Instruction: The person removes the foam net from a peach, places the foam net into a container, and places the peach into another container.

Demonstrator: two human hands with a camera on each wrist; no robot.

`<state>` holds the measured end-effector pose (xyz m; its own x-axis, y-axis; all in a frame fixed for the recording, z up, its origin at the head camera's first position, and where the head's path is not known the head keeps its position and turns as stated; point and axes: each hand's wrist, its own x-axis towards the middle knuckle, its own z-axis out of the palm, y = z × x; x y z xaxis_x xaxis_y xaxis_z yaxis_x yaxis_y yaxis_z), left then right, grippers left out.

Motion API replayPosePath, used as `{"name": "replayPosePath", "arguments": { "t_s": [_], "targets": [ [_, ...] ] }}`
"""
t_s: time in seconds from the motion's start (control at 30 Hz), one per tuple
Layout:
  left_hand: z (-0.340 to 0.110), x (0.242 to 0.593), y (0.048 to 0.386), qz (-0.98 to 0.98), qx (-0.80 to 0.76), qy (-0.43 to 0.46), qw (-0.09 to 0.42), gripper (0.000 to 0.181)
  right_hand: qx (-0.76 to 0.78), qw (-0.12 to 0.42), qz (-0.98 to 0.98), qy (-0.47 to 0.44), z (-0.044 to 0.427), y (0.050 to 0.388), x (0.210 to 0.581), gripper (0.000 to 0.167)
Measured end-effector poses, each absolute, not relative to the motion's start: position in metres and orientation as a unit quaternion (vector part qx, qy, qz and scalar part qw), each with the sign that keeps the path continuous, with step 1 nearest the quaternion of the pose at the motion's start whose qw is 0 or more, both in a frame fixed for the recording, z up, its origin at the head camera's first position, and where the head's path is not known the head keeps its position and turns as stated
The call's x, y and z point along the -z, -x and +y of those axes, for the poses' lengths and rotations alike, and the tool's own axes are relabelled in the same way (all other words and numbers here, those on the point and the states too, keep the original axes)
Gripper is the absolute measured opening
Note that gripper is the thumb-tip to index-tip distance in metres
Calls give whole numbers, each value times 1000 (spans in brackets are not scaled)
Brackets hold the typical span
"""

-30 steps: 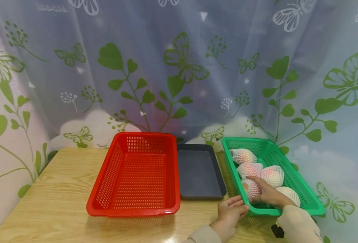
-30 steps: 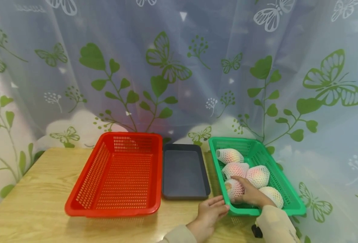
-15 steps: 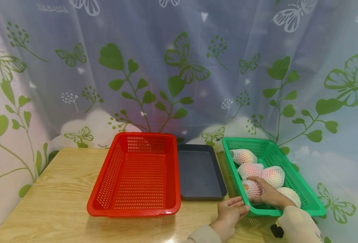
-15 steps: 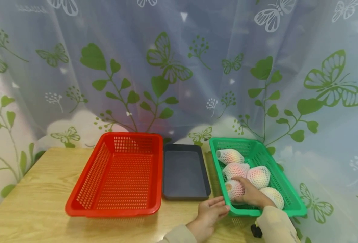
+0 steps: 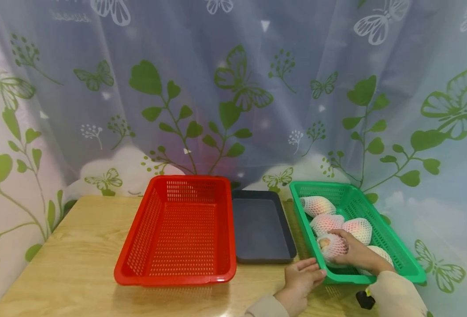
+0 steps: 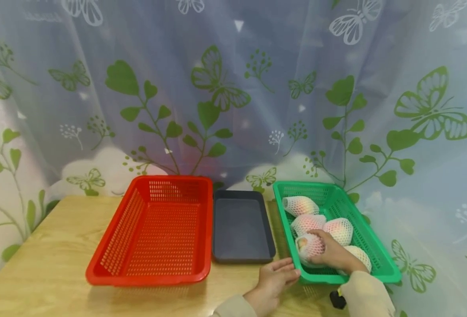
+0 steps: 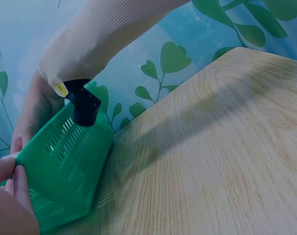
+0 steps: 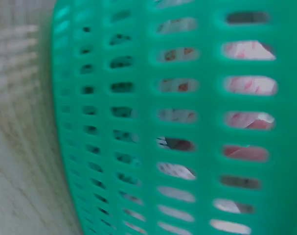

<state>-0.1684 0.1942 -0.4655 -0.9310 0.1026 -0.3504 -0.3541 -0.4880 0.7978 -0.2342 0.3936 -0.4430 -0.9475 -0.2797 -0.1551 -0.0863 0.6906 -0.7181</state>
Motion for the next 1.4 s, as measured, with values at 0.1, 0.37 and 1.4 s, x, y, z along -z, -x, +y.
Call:
{"name": "replayPosePath", "arguments": {
  "t_s": [0.1,0.37,1.4],
  "targets": [
    [192,466,168,490,-853,122,134,29,393,130,905,96,396,230,435,81],
    [177,459,177,521,-840,78,129,37,412,104,901,84,399,219,417,82],
    [101,443,190,628,-774,-45,66,53,397,9,891,218,319,205,386,76]
  ]
}}
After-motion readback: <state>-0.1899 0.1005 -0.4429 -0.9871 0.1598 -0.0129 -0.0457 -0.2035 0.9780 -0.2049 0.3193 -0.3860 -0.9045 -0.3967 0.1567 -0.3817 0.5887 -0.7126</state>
